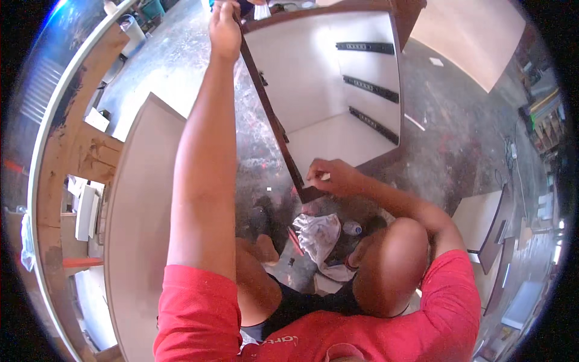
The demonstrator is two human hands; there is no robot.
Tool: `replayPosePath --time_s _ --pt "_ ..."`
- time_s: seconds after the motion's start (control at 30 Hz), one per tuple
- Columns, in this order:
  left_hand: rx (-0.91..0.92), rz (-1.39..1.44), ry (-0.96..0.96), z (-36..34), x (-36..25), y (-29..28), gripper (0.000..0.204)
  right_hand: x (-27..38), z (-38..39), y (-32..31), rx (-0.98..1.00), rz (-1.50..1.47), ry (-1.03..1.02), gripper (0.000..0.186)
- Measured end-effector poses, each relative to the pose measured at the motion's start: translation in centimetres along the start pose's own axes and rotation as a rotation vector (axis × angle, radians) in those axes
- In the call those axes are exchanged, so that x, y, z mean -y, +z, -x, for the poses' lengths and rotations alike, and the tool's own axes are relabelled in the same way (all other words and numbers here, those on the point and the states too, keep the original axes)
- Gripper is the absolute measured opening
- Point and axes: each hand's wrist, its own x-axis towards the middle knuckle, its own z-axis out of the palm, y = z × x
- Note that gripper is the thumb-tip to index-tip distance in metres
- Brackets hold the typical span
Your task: The person finishes a wooden nightstand cabinet by scraping its inner surfaces and edges with a small blade, pressing edge banding along the frame, and scraping away excess material from the edges.
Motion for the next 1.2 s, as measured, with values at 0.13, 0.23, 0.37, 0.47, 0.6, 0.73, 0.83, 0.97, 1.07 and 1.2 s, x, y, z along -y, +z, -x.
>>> replayPosePath --time_s 0.13,0.23,0.37,0.47,0.6,0.73,0.83,0.97,1.07,1.2 --pt "-0.101 0.415 -0.113 1.5 -2.2 -0.2 0.026 5.5 -6.7 -4.2 -0.206 0.105 -0.068 0.016" --pt "0.103 0.547 -0.342 2.4 -3.5 -1.1 0.029 8.2 -11.7 -7.7 -0.343 0.183 -0.162 0.02" --pt "0.153 0.522 -0.223 2.8 -4.0 -2.0 0.026 11.5 -16.1 -8.2 -0.616 0.116 -0.242 0.021" --pt "0.149 0.544 -0.247 3.3 -4.3 -2.3 0.026 12.0 -17.6 -6.3 -0.724 0.048 -0.232 0.023" --pt "0.142 0.558 -0.287 4.2 -5.5 -1.8 0.027 11.9 -18.6 -5.3 -0.84 0.038 -0.266 0.023" --pt "0.135 0.586 -0.316 4.2 -5.5 -2.3 0.027 13.3 -18.7 -5.4 -0.83 0.116 -0.275 0.021" --pt "0.122 0.566 -0.301 4.5 -6.2 -2.2 0.027 13.3 -18.2 -5.7 -0.802 0.137 -0.321 0.019" --pt "0.109 0.62 -0.285 4.4 -6.0 -2.1 0.028 13.0 -17.4 -5.6 -0.752 0.305 -0.315 0.017" --pt "0.108 0.595 -0.304 4.3 -5.5 -2.3 0.028 13.0 -16.6 -5.0 -0.702 0.362 -0.298 0.017" --pt "0.099 0.609 -0.29 4.3 -5.8 -1.8 0.03 12.2 -15.2 -4.2 -0.672 0.424 -0.226 0.016"
